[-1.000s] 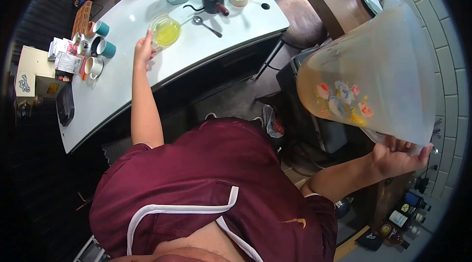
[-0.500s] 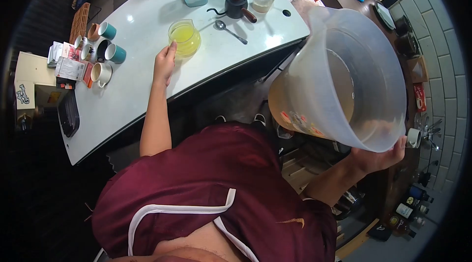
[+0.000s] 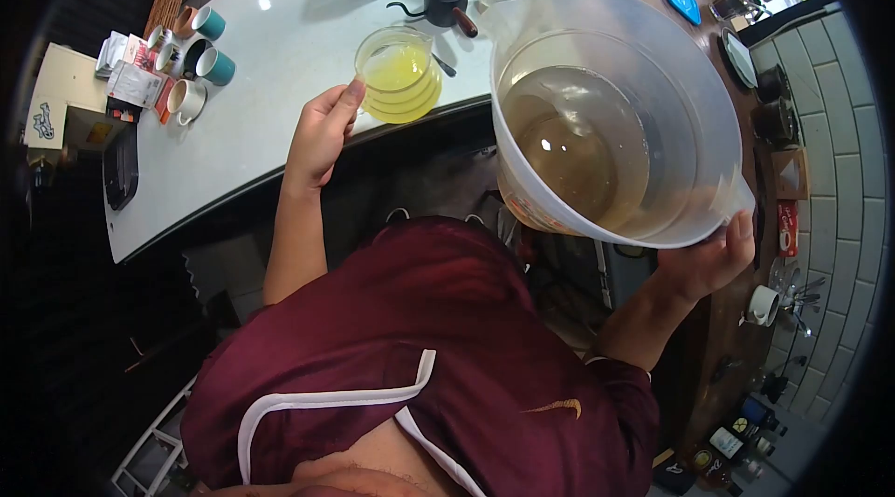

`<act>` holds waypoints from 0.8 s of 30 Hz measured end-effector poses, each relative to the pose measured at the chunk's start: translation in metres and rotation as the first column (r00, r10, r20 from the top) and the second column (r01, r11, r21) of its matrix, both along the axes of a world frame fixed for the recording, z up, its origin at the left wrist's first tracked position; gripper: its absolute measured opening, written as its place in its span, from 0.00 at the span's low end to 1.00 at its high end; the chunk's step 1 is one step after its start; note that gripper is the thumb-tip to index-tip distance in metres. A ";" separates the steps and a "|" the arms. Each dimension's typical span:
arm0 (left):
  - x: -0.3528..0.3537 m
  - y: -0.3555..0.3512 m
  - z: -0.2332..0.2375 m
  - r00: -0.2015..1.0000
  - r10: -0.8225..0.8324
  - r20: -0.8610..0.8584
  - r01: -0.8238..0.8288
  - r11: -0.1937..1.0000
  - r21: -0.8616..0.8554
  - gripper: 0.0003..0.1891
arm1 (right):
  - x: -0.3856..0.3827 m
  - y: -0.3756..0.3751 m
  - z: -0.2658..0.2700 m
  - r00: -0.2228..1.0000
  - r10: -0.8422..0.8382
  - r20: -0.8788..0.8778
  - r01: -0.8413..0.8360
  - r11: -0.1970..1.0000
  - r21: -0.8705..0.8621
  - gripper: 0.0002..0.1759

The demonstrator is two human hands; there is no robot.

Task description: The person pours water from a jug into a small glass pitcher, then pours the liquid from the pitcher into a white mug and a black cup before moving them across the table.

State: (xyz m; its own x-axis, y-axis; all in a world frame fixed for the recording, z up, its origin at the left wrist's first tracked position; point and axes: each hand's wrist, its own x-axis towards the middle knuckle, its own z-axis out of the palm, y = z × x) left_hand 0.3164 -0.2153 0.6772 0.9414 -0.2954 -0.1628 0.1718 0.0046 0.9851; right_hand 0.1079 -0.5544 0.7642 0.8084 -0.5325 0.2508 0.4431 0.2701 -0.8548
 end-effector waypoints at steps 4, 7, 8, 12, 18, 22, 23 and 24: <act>-0.012 -0.020 0.000 0.999 -0.037 0.007 0.037 0.999 -0.005 0.21 | -0.002 -0.030 -0.014 0.986 -0.129 -0.107 0.120 0.989 -0.088 0.28; -0.021 -0.032 0.004 0.998 -0.050 -0.030 0.050 0.999 0.018 0.17 | -0.003 -0.033 -0.011 0.970 -0.194 -0.149 0.170 0.973 -0.156 0.24; -0.023 -0.036 0.005 0.998 -0.049 -0.031 0.050 0.999 0.017 0.17 | -0.003 -0.032 -0.006 0.984 -0.080 -0.157 0.047 0.978 -0.204 0.20; -0.028 -0.043 0.003 0.997 -0.071 -0.035 0.071 0.997 0.010 0.18 | 0.005 -0.011 0.008 0.963 -0.142 -0.228 0.057 0.937 -0.344 0.14; -0.030 -0.049 -0.001 0.993 -0.117 0.004 0.117 0.992 0.046 0.19 | 0.005 -0.006 0.014 0.940 -0.184 -0.286 0.055 0.912 -0.407 0.14; -0.027 -0.052 -0.003 0.986 -0.158 0.048 0.156 0.987 0.045 0.18 | 0.003 -0.008 0.015 0.948 -0.157 -0.278 0.019 0.897 -0.442 0.15; -0.025 -0.051 -0.002 0.986 -0.162 0.046 0.160 0.986 0.045 0.18 | 0.003 -0.007 0.015 0.947 -0.160 -0.279 0.022 0.897 -0.441 0.15; -0.024 -0.050 0.002 0.981 -0.193 0.032 0.191 0.980 0.055 0.18 | 0.002 -0.006 0.016 0.941 -0.171 -0.291 0.027 0.898 -0.440 0.15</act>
